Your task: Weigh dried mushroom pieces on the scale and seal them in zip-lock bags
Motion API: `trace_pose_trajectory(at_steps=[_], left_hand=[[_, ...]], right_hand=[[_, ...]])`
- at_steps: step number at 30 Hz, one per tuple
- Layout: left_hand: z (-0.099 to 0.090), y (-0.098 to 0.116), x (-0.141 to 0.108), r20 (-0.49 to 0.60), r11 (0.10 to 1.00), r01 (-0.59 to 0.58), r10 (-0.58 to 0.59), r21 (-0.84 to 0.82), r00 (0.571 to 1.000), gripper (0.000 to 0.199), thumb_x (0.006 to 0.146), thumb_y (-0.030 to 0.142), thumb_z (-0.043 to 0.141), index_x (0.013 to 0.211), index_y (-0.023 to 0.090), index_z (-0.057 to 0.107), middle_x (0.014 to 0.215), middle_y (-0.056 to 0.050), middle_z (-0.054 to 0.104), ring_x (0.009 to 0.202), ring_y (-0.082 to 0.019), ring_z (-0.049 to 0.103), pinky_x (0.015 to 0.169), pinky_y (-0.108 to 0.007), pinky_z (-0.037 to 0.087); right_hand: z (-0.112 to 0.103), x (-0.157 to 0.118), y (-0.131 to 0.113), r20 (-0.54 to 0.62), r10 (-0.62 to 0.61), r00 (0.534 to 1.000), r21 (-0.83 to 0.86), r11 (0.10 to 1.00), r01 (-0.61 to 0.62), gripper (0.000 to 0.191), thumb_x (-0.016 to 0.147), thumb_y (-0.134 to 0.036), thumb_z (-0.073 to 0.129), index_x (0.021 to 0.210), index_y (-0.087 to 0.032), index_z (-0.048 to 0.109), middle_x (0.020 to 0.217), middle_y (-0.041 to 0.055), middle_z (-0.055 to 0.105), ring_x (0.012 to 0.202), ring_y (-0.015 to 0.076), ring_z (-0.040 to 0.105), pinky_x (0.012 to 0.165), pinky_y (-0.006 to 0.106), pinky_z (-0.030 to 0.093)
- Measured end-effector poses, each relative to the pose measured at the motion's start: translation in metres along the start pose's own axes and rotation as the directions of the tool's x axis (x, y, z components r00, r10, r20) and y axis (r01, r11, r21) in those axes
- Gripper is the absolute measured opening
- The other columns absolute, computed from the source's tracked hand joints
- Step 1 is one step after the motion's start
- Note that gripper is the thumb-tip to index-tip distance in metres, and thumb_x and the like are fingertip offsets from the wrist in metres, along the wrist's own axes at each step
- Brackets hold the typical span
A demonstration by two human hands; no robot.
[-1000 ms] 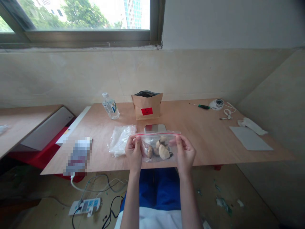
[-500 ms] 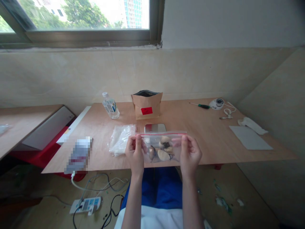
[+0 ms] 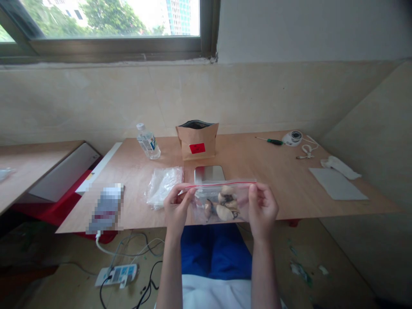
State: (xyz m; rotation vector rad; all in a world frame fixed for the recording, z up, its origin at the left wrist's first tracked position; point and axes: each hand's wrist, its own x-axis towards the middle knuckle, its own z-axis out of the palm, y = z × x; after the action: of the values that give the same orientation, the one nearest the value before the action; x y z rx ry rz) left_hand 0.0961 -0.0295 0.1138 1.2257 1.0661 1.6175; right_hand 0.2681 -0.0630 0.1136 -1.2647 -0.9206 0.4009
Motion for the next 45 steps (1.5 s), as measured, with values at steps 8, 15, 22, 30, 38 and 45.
trace_pose_trajectory(at_steps=[8,15,22,30,38,45], left_hand=[[-0.006,0.000,0.003,0.026,0.995,0.084,-0.085,0.045,0.996,0.018,0.071,0.032,0.070,0.068,0.015,0.064,0.058,0.001,0.061,0.047,-0.009,0.056,0.042,-0.018,0.044],[-0.003,-0.005,0.005,-0.002,0.995,0.087,-0.087,0.049,0.996,0.019,0.072,0.033,0.069,0.070,0.015,0.063,0.064,0.000,0.063,0.049,-0.009,0.056,0.046,-0.020,0.044],[0.013,-0.014,0.005,-0.043,0.997,0.084,-0.083,0.002,0.996,0.021,0.076,0.036,0.064,0.075,0.016,0.064,0.070,0.000,0.062,0.061,-0.010,0.056,0.060,-0.020,0.044],[0.012,-0.026,0.005,-0.125,0.994,0.067,-0.078,-0.092,0.989,0.017,0.078,0.034,0.064,0.076,0.017,0.065,0.067,0.002,0.060,0.062,-0.008,0.053,0.061,-0.018,0.041],[0.009,-0.025,0.004,-0.142,0.991,0.057,-0.075,-0.125,0.987,0.016,0.078,0.033,0.064,0.076,0.017,0.064,0.066,0.003,0.060,0.061,-0.008,0.054,0.060,-0.018,0.041],[0.010,-0.023,0.002,-0.202,0.997,-0.021,0.007,-0.068,0.979,0.016,0.078,0.032,0.063,0.074,0.016,0.062,0.063,0.002,0.057,0.063,-0.010,0.053,0.064,-0.021,0.043]], right_hand=[[0.000,0.003,0.005,0.063,-0.049,0.997,-0.003,0.999,0.049,0.019,0.086,-0.034,0.053,0.077,-0.018,0.055,0.072,0.0009,0.068,0.046,0.0085,0.058,0.050,0.020,0.047],[0.004,0.004,0.012,0.074,-0.037,0.997,0.007,0.999,0.037,0.020,0.086,-0.036,0.053,0.077,-0.018,0.056,0.073,0.0012,0.068,0.050,0.0100,0.060,0.054,0.022,0.049],[0.016,0.005,0.020,0.058,0.092,0.994,0.125,0.987,-0.098,0.026,0.080,-0.042,0.059,0.089,-0.018,0.059,0.083,0.0059,0.070,0.075,0.0179,0.068,0.064,0.027,0.054],[0.013,0.004,0.036,0.315,0.247,0.916,0.199,0.927,-0.318,0.034,0.074,-0.045,0.066,0.096,-0.018,0.065,0.093,0.0078,0.072,0.086,0.0224,0.069,0.078,0.034,0.055],[0.015,0.003,0.032,0.287,0.212,0.934,0.178,0.946,-0.270,0.029,0.077,-0.046,0.063,0.086,-0.018,0.068,0.087,0.0076,0.073,0.082,0.0221,0.069,0.077,0.035,0.056],[0.017,0.000,0.031,0.255,0.203,0.945,0.182,0.950,-0.254,0.027,0.079,-0.042,0.062,0.086,-0.017,0.068,0.086,0.0073,0.073,0.077,0.0209,0.069,0.075,0.036,0.057]])
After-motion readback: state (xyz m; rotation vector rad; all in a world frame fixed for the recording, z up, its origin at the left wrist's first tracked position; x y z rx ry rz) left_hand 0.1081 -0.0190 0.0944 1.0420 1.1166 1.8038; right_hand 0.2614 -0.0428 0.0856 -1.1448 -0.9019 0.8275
